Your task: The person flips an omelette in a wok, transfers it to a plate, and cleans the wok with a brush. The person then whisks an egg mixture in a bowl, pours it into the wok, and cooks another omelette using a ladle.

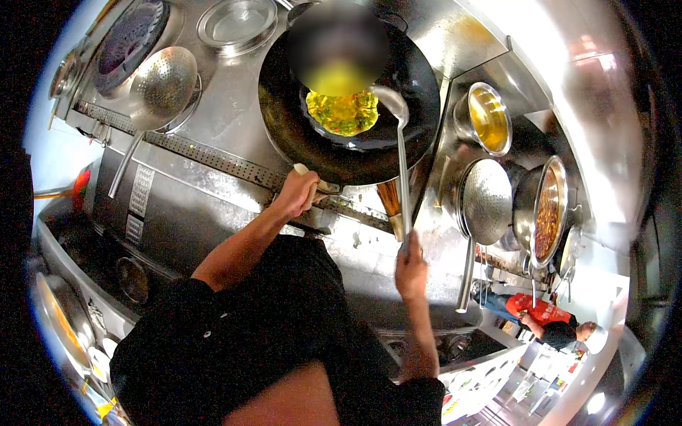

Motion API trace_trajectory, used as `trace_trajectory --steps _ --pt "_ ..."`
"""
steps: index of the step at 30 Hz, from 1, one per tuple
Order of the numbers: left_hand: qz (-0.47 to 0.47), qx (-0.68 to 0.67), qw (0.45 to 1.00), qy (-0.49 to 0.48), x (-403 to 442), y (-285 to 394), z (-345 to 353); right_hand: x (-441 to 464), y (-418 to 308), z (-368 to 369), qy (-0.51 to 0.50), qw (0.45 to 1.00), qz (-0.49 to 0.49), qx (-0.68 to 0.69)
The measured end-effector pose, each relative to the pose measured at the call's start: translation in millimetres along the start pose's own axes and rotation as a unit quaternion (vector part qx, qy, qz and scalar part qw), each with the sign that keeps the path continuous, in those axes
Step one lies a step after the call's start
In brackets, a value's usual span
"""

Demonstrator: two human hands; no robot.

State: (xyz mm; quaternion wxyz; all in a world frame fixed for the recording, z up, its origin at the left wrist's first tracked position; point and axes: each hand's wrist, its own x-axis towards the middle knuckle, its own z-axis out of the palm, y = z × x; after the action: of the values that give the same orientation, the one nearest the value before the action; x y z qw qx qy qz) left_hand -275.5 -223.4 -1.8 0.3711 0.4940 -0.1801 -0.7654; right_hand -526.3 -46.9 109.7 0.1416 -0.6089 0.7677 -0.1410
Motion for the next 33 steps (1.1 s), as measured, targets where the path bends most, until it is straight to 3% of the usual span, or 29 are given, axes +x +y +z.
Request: trace_trajectory --steps 5,9,11,14,17,23,26,27,33 --pt "0.021 0.050 0.998 -0.028 -29 17 0 -24 -17 32 -0.006 0.988 0.107 0.110" --pt "0.057 0.052 0.996 -0.052 -32 0 0 -25 -36 7 -0.038 0.932 0.222 0.283" --pt "0.075 -0.017 0.997 -0.010 -30 -18 12 -25 -33 -10 -0.059 0.921 0.213 0.319" --pt "0.068 -0.007 0.996 0.058 -40 -28 32 -25 -22 -35 -0.084 0.912 0.208 0.342" --pt "0.141 -0.098 0.979 0.109 -43 -45 64 -28 -4 -65 -0.101 0.911 0.200 0.346" --pt "0.180 -0.166 0.949 0.201 -33 -88 115 -16 57 -131 -0.172 0.902 0.171 0.357" --pt "0.226 -0.163 0.934 0.225 -33 -96 145 -4 91 -159 -0.225 0.901 0.112 0.352" --pt "0.266 -0.123 0.910 0.295 -25 -104 151 0 102 -163 -0.231 0.899 0.103 0.358" --pt "0.282 -0.148 0.881 0.351 3 -128 173 11 148 -162 -0.239 0.893 0.052 0.377"
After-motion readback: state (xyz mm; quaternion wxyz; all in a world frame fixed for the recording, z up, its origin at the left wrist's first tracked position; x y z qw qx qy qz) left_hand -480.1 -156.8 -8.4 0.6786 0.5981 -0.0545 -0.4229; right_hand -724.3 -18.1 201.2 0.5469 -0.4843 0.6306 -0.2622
